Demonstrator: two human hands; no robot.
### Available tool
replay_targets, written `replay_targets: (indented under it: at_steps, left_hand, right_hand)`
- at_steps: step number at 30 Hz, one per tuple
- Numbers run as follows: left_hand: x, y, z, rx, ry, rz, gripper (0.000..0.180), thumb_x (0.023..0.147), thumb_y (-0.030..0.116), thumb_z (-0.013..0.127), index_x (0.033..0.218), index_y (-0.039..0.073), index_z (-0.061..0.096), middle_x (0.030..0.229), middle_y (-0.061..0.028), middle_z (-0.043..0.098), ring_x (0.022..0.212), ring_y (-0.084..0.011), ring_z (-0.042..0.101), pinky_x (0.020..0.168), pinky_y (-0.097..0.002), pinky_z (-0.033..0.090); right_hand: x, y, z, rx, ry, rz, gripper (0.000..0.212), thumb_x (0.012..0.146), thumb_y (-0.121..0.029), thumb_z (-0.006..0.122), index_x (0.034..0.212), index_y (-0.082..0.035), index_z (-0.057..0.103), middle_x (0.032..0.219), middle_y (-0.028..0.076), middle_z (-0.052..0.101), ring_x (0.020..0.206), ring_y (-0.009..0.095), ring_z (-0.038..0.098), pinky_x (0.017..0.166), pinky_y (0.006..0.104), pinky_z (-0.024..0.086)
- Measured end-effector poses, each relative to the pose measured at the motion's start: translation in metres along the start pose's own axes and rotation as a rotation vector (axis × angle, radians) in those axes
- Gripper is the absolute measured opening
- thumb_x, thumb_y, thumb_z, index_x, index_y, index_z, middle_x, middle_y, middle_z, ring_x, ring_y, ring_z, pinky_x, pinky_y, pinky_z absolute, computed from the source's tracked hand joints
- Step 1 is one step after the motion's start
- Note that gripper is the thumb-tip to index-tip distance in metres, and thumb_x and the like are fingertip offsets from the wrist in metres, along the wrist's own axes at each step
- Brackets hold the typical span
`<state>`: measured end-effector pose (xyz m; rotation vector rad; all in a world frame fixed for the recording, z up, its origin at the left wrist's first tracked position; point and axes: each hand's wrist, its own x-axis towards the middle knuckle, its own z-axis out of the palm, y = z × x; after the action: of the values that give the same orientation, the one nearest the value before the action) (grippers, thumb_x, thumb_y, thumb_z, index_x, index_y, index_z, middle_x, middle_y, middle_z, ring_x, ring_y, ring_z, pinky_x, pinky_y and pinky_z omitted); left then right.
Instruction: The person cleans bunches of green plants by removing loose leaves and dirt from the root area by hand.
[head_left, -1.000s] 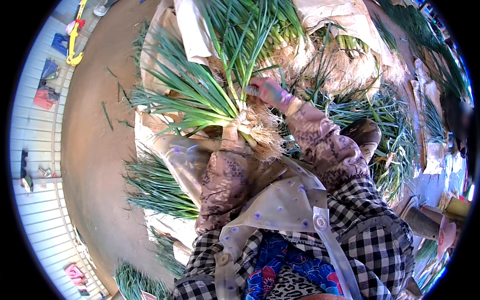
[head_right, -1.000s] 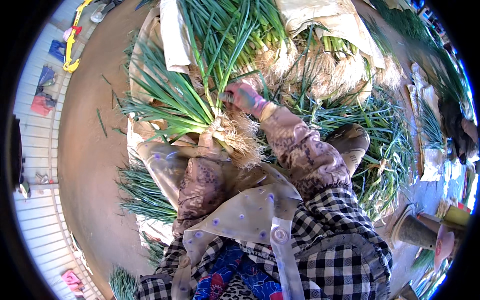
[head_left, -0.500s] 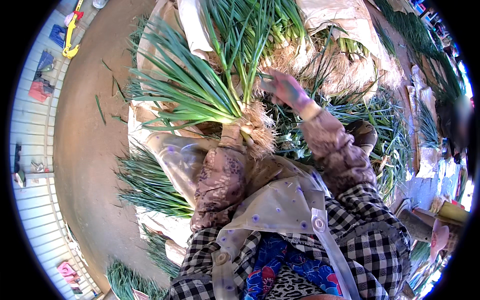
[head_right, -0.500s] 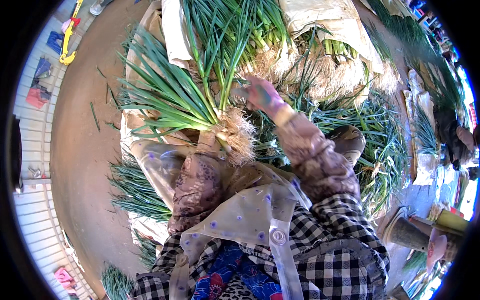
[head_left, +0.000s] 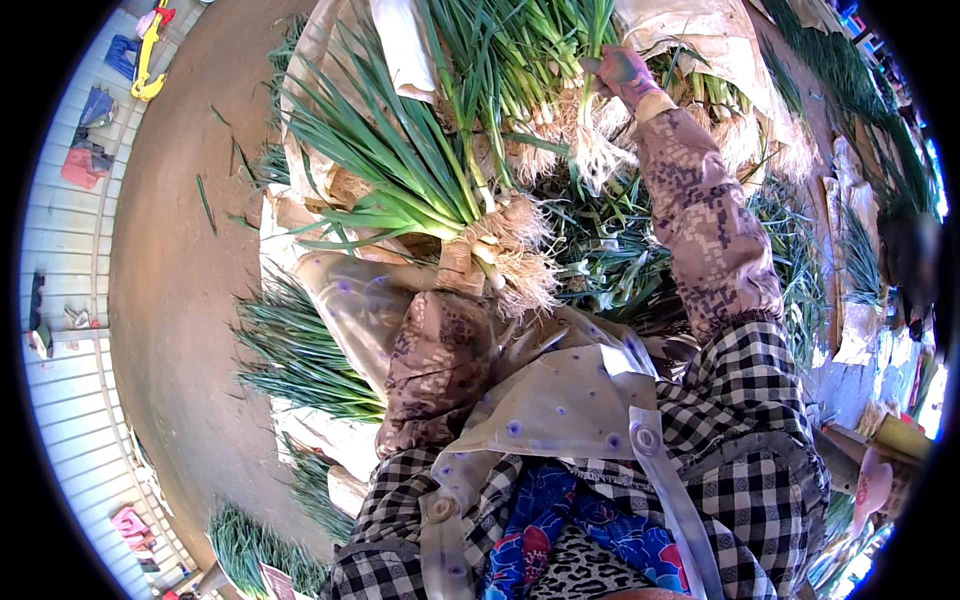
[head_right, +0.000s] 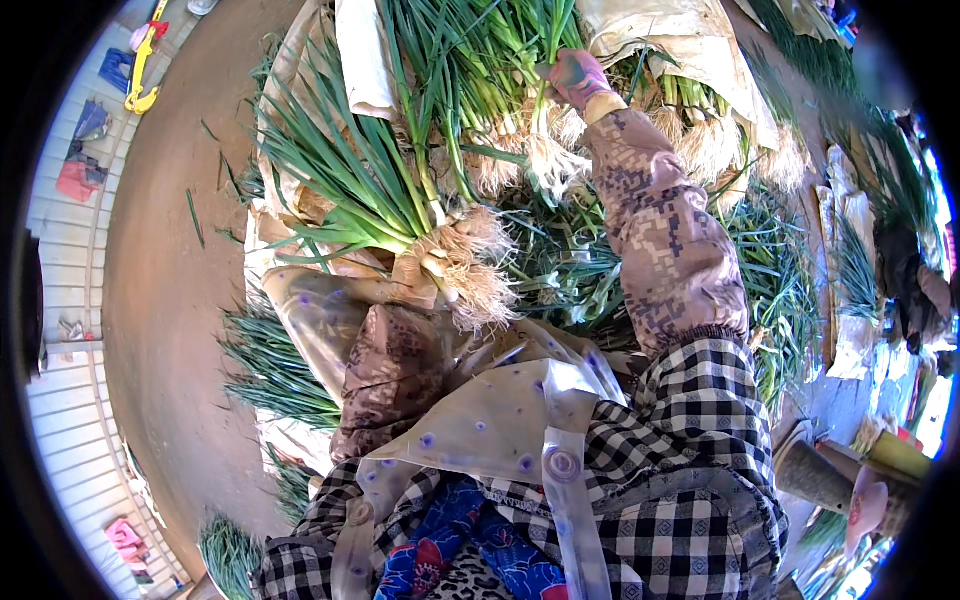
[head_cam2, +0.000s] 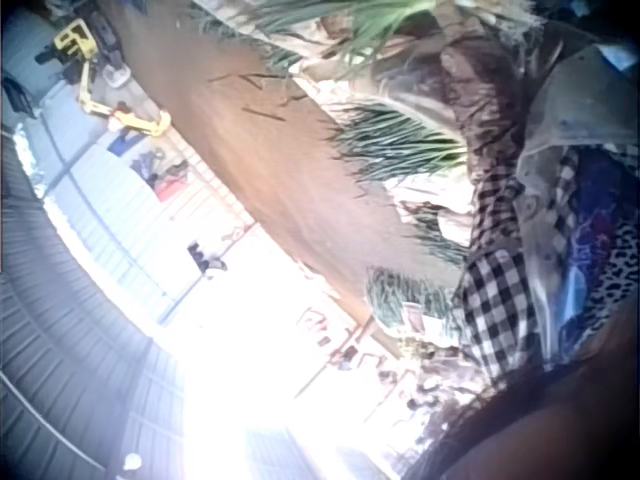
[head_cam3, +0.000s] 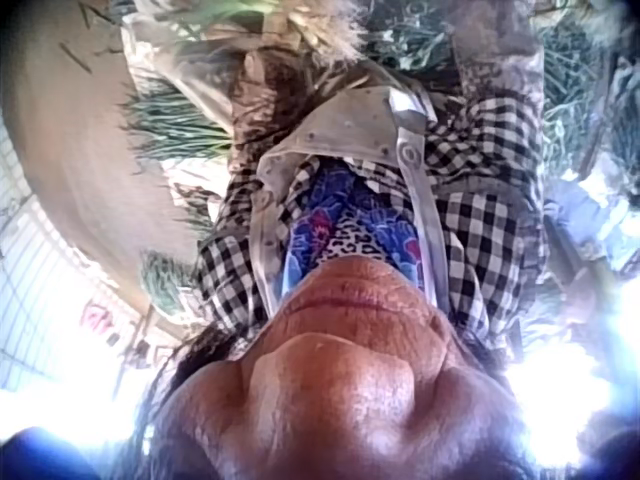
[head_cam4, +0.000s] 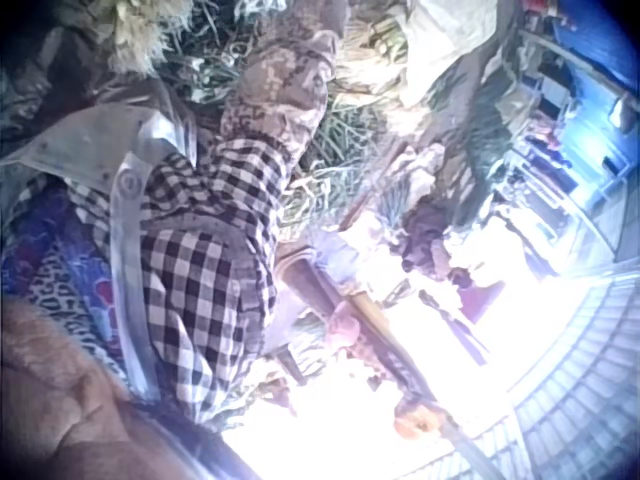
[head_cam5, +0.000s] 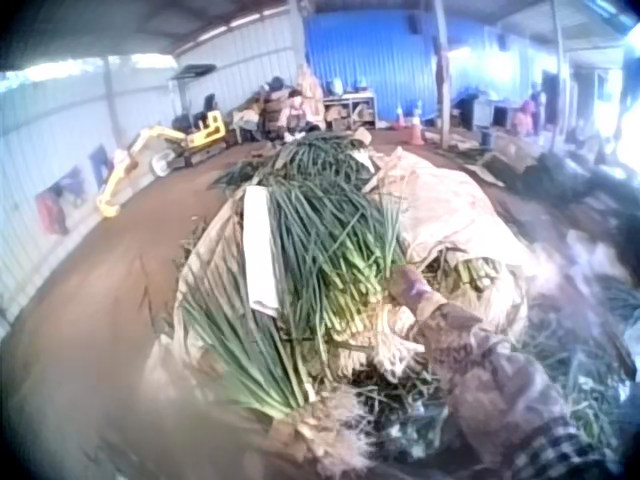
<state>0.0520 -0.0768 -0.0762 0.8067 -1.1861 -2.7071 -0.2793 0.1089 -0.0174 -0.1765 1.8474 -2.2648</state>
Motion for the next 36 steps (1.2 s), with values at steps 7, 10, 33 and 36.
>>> replay_targets:
  at_steps: [7, 10, 33, 36]
  left_hand:
    - [0.003, -0.002, -0.003, 0.102, -0.042, 0.007, 0.022, 0.081, 0.018, 0.052, 0.087, -0.002, 0.057, 0.068, -0.0054, 0.053, 0.055, -0.0155, 0.05, 0.048, -0.0275, 0.043]
    - [-0.001, -0.001, -0.001, 0.055, -0.061, 0.02, 0.021, 0.08, 0.017, 0.053, 0.086, -0.002, 0.057, 0.066, -0.005, 0.053, 0.053, -0.0155, 0.05, 0.047, -0.0278, 0.043]
    - [0.019, -0.007, -0.009, 0.041, -0.037, -0.027, 0.025, 0.074, 0.003, 0.061, 0.097, -0.004, 0.054, 0.077, -0.0111, 0.059, 0.061, -0.0192, 0.057, 0.052, -0.0259, 0.048]
    - [0.032, -0.01, -0.034, 0.121, 0.107, 0.018, 0.024, 0.075, 0.001, 0.057, 0.098, -0.004, 0.052, 0.086, -0.0134, 0.059, 0.072, -0.0225, 0.059, 0.057, -0.0316, 0.051]
  right_hand:
    - [-0.077, 0.012, 0.121, 0.1, -0.248, 0.264, 0.03, 0.079, -0.024, 0.062, 0.093, 0.001, 0.056, 0.079, 0.014, 0.061, 0.062, 0.017, 0.056, 0.05, 0.0266, 0.047]
    - [-0.101, 0.02, 0.155, -0.103, -0.461, 0.395, 0.024, 0.079, -0.024, 0.063, 0.088, -0.002, 0.059, 0.068, 0.006, 0.06, 0.058, 0.009, 0.054, 0.04, 0.0242, 0.042]
    - [-0.177, 0.061, 0.091, -0.373, -0.592, 0.152, 0.031, 0.079, -0.027, 0.06, 0.098, -0.003, 0.057, 0.083, 0.011, 0.058, 0.071, 0.017, 0.056, 0.058, 0.0289, 0.046]
    - [-0.185, 0.074, 0.104, -0.491, -0.676, -0.159, 0.025, 0.08, -0.025, 0.059, 0.091, -0.002, 0.059, 0.073, 0.009, 0.056, 0.065, 0.017, 0.056, 0.054, 0.0291, 0.046]
